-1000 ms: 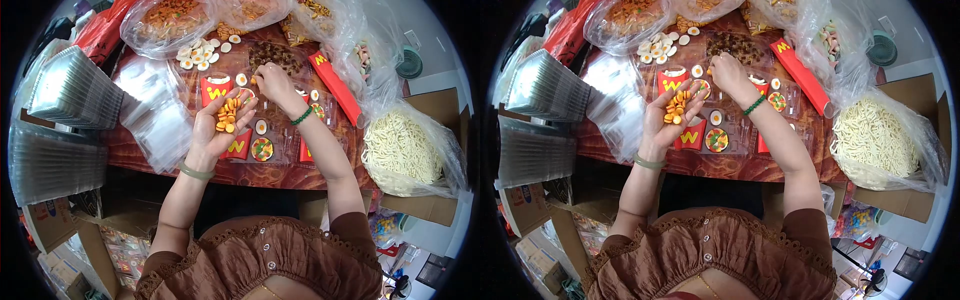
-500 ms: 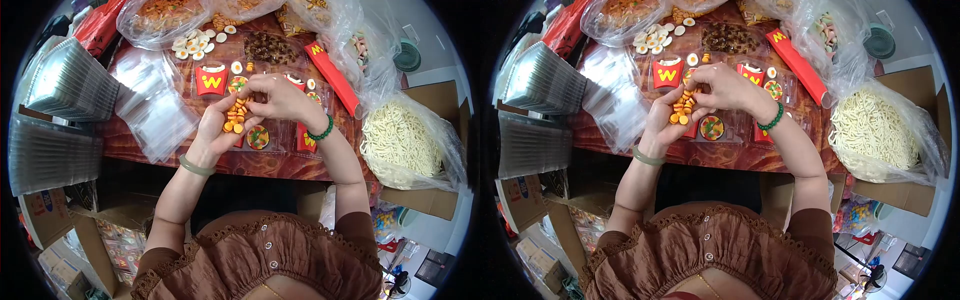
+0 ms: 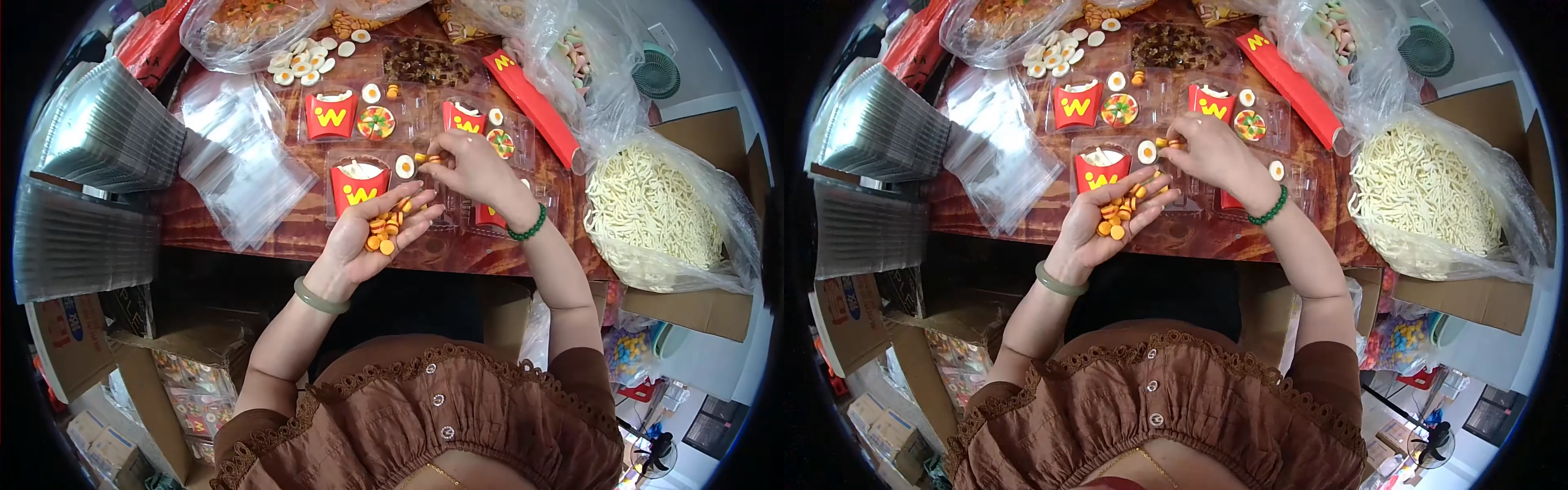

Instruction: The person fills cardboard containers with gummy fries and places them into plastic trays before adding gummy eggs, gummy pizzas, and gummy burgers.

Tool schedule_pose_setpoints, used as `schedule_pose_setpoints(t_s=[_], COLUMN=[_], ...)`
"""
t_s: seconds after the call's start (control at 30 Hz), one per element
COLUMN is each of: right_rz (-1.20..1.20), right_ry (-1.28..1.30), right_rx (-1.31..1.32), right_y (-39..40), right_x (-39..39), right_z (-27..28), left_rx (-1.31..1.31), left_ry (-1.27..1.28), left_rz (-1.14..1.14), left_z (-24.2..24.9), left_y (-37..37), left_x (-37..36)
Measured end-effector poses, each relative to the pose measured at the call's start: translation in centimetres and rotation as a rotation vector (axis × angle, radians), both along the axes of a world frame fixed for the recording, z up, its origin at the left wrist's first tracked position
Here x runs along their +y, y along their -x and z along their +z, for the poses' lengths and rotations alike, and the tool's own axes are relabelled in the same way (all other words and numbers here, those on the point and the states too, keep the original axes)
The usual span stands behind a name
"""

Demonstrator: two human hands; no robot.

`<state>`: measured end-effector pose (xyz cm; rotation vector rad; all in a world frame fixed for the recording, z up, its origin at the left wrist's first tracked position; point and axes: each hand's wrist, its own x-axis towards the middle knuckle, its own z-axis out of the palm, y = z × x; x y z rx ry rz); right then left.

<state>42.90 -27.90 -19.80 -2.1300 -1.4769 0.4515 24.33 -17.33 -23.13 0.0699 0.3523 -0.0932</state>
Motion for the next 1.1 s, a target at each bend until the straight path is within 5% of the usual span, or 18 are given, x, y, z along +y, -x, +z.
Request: schedule_pose_setpoints(t_s=[0.57, 1.1], right_rz=[0.009, 0.068], right_ry=[-0.274, -0.143], right_rx=[-0.104, -0.297], right_y=[0.6, 0.0], right_x=[-0.3, -1.0], right_z=[-3.0, -3.7], left_rx=[0.036, 0.016], left_ry=[-0.009, 0.028], left_rz=[0.026, 0.068], left_z=[0.0, -0.4], left_y=[-0.4, -0.5], left_x=[-0.3, -0.2])
